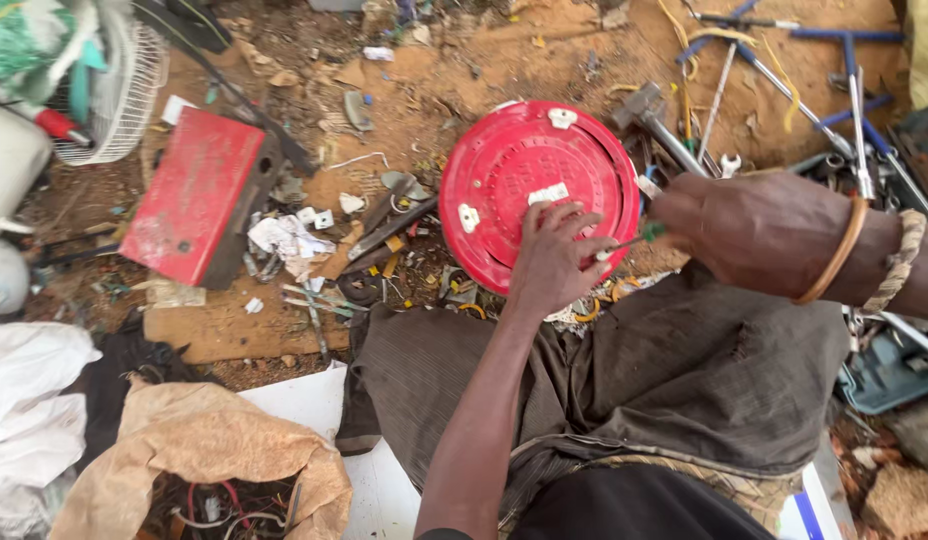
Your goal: The person uses a screwdriver to pry and adjust parts of a small cylindrical electrical component, then places it in a yellow bag. They then open a red circular plastic cover and use the screwdriver to manipulate internal wiring and components.
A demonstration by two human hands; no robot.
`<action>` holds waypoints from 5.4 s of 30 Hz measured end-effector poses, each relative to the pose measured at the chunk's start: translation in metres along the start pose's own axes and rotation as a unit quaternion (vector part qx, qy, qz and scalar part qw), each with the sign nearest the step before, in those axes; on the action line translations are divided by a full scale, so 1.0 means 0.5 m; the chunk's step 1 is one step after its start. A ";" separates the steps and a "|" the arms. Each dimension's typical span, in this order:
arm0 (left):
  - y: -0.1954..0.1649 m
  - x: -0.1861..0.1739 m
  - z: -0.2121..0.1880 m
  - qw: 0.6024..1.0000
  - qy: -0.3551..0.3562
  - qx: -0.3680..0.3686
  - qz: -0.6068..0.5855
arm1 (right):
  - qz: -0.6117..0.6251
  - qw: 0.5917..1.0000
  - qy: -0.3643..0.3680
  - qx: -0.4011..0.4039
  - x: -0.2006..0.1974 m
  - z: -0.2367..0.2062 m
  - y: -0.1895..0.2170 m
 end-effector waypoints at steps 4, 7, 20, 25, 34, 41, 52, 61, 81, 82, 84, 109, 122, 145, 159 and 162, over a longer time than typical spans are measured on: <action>-0.017 -0.008 -0.002 1.000 -0.005 -0.006 -0.002 | 0.027 0.999 0.016 -0.022 -0.026 -0.008 -0.001; -0.023 -0.011 0.001 0.999 -0.014 -0.024 -0.023 | -0.057 0.956 0.181 0.224 0.013 -0.034 -0.068; -0.023 0.001 0.007 1.000 -0.024 -0.009 -0.008 | -0.080 0.996 0.025 -0.020 0.007 -0.027 -0.029; -0.024 0.007 0.010 1.000 -0.022 -0.008 -0.007 | 0.048 0.991 -0.046 -0.116 -0.027 -0.026 -0.011; -0.023 0.012 0.018 1.000 -0.019 -0.018 -0.009 | -0.073 0.980 0.119 0.143 -0.009 -0.037 -0.064; -0.021 0.010 0.021 1.000 -0.021 -0.020 -0.004 | 0.049 0.988 -0.070 -0.128 -0.074 -0.028 0.013; -0.033 -0.007 0.022 0.998 -0.058 -0.006 0.022 | 0.265 0.933 -0.226 -0.090 -0.036 -0.028 -0.053; -0.028 0.026 0.046 0.997 -0.048 0.002 0.058 | 0.310 0.836 -0.419 0.172 0.263 -0.056 -0.135; -0.018 0.021 0.034 0.998 -0.053 0.003 0.018 | 0.332 0.837 -0.420 0.112 0.247 -0.028 -0.099; -0.018 0.021 0.035 0.998 -0.055 0.007 0.021 | 0.378 0.821 -0.415 0.103 0.258 -0.025 -0.103; -0.017 0.023 0.036 0.998 -0.050 0.007 0.026 | 0.373 0.821 -0.423 0.093 0.265 -0.024 -0.103; -0.009 0.026 0.036 0.999 -0.036 -0.003 0.012 | 0.281 0.873 -0.392 0.068 0.239 -0.017 -0.079; -0.019 0.102 0.040 0.986 0.023 0.055 0.156 | 0.365 0.755 -0.535 0.101 0.263 -0.110 -0.124; 0.273 -0.116 -0.124 0.919 -0.362 -0.158 -0.007 | 0.486 0.746 -0.455 -0.003 0.139 0.298 0.038; 0.330 -0.111 -0.140 0.913 -0.348 -0.199 -0.070 | 0.294 0.852 -0.432 -0.029 0.077 0.347 0.121; 0.328 -0.121 -0.143 0.917 -0.351 -0.184 -0.052 | 0.311 0.823 -0.466 -0.096 0.011 0.353 0.145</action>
Point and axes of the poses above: each hand's wrist, its own z-axis towards the middle knuckle, its own x-axis out of the palm, y = z × x, the point moved 8 cm from there along z, towards the middle knuckle, and after that the axes turned 3 degrees about y, right-handed, at the moved point
